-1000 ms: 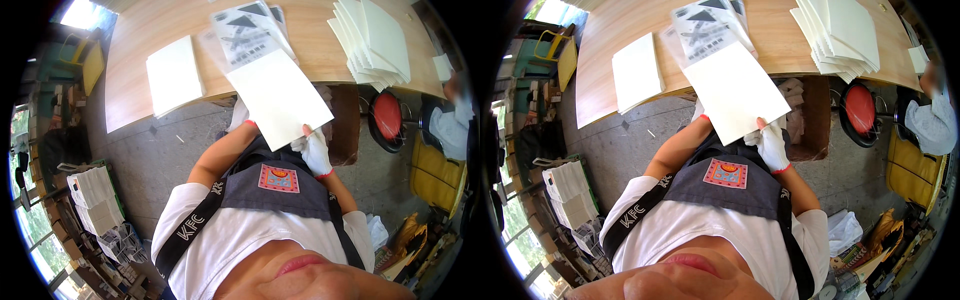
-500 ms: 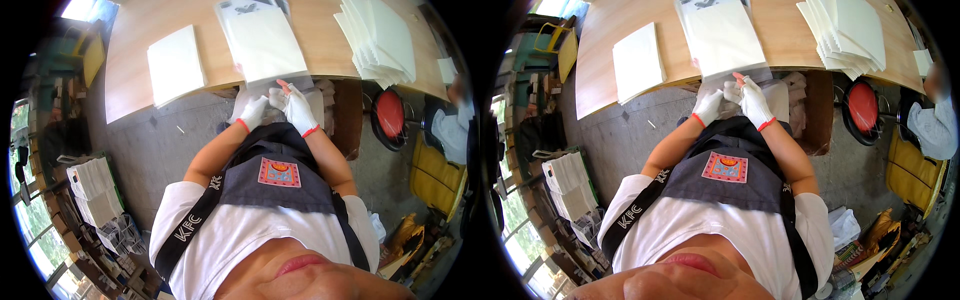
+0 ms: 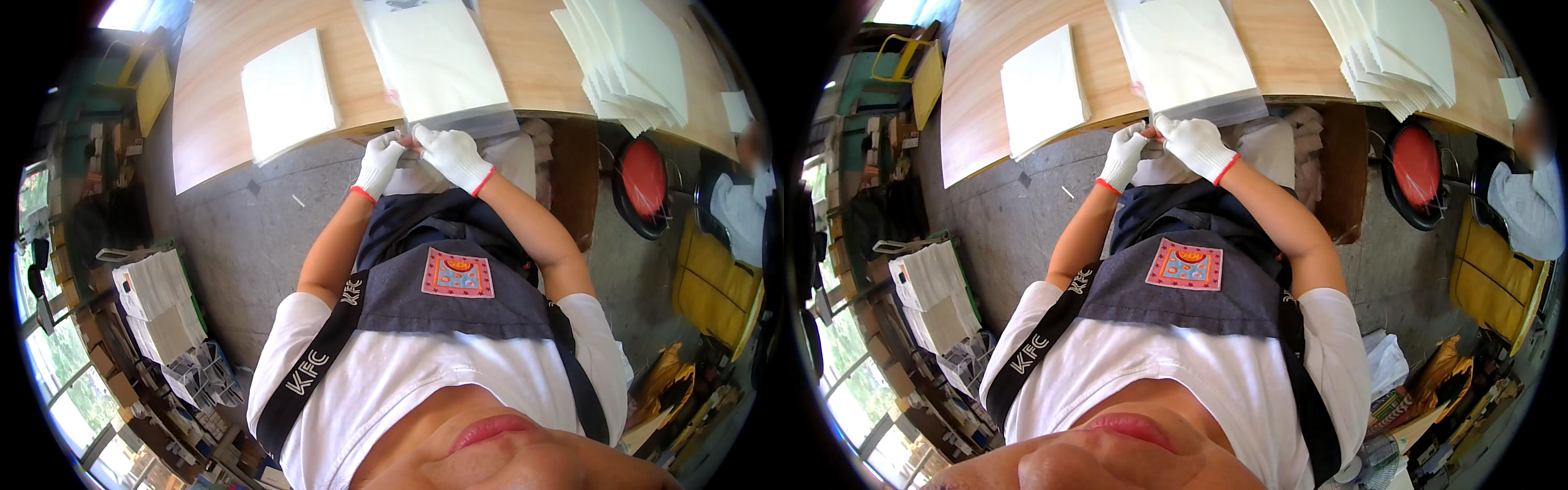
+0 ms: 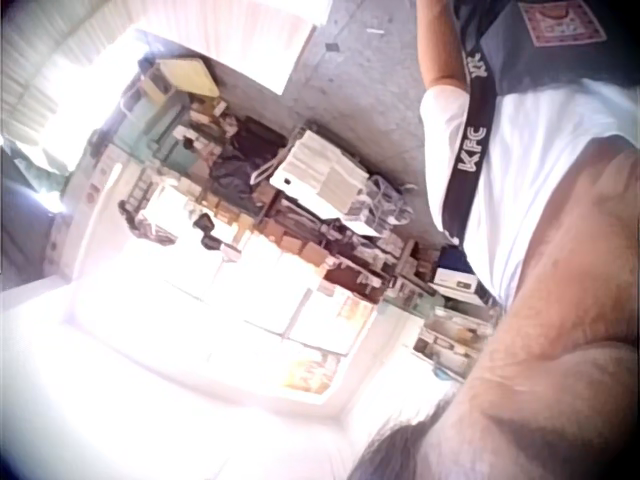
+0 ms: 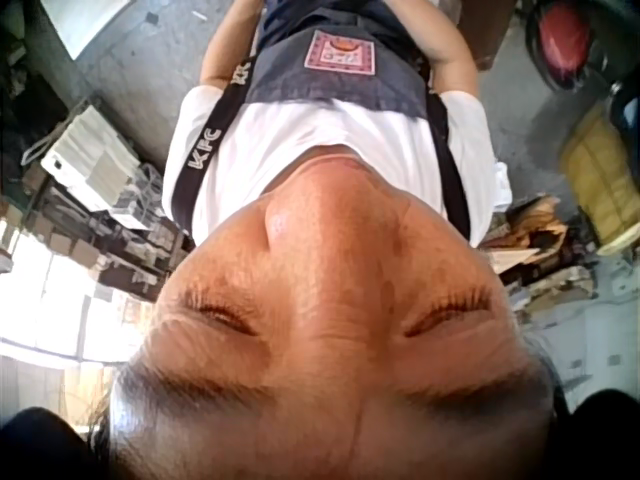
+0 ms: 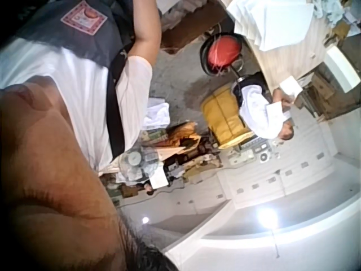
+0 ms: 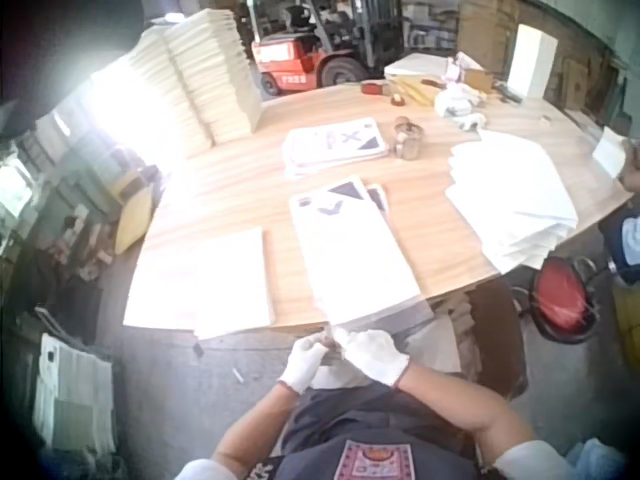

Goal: The person inserts white rectangular sheets into clear plastic packaging sleeves. They pick up a sheet, slide it into a sleeve, and place the packaged item on a growing stack on the table. The process is repeated continuously for multiple units.

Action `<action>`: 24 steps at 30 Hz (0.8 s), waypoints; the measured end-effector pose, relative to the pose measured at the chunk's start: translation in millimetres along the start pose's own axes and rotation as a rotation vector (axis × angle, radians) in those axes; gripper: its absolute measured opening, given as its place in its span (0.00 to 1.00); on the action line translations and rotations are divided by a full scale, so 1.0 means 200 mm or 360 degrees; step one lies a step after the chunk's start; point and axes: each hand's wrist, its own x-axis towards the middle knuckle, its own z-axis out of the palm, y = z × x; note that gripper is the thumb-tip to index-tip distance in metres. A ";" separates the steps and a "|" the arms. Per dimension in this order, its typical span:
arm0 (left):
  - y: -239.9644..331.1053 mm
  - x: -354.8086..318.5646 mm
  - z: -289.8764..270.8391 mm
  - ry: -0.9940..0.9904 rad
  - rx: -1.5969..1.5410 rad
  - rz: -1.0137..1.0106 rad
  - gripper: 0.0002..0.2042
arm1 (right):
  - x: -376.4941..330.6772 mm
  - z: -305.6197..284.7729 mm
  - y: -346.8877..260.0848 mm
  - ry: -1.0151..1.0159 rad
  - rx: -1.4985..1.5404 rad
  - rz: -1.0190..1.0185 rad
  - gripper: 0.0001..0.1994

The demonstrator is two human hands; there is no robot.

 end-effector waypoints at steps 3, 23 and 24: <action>-0.01 -0.02 0.00 0.0092 0.0032 -0.0024 0.11 | -0.09 -0.09 0.01 -0.0094 0.1237 0.0527 0.06; -0.04 -0.07 -0.10 0.0504 0.1080 0.0656 0.04 | -1.07 0.04 1.15 0.0718 0.1226 0.1923 0.05; -0.05 -0.03 -0.13 0.0641 0.1421 0.1470 0.06 | -1.06 0.02 1.07 0.0074 0.0465 0.1730 0.06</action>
